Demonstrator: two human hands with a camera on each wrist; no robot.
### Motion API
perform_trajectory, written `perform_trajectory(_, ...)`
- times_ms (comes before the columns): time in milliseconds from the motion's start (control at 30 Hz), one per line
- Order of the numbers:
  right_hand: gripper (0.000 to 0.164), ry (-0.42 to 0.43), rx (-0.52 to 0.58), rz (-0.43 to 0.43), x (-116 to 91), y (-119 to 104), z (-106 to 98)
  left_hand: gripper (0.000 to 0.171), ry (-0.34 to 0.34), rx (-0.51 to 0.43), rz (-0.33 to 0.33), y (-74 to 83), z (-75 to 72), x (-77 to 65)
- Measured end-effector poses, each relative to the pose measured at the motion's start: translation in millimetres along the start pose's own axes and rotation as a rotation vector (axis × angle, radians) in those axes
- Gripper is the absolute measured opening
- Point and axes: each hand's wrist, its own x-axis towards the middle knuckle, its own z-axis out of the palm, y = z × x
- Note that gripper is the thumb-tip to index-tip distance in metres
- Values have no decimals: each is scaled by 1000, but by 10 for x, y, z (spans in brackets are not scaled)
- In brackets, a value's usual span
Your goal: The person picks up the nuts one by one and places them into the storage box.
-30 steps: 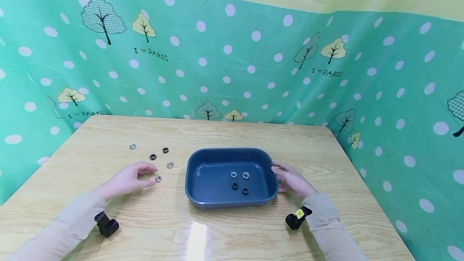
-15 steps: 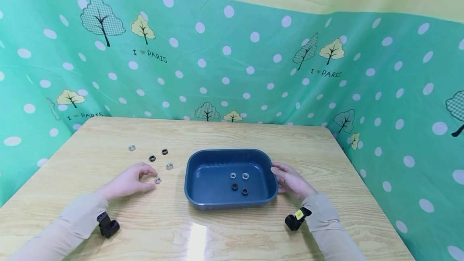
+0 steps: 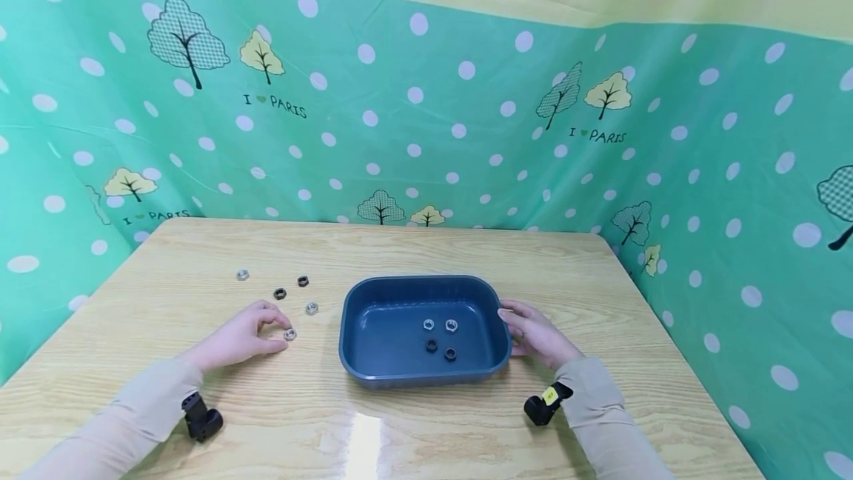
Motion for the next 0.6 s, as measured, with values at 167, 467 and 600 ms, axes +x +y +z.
perform_trajectory(167, 56, 1, -13, 1, -5, -3, 3, 18, 7, -22, -20, 15, 3, -14)
perform_trajectory(467, 55, -1, 7, -6, -11, -15, 5, 13, 27, -34, -11, 18, 10, -3)
perform_trajectory(600, 54, 2, 0, -4, -10, -11, 8, 13, 24, -41, -11, 36, 10, -18)
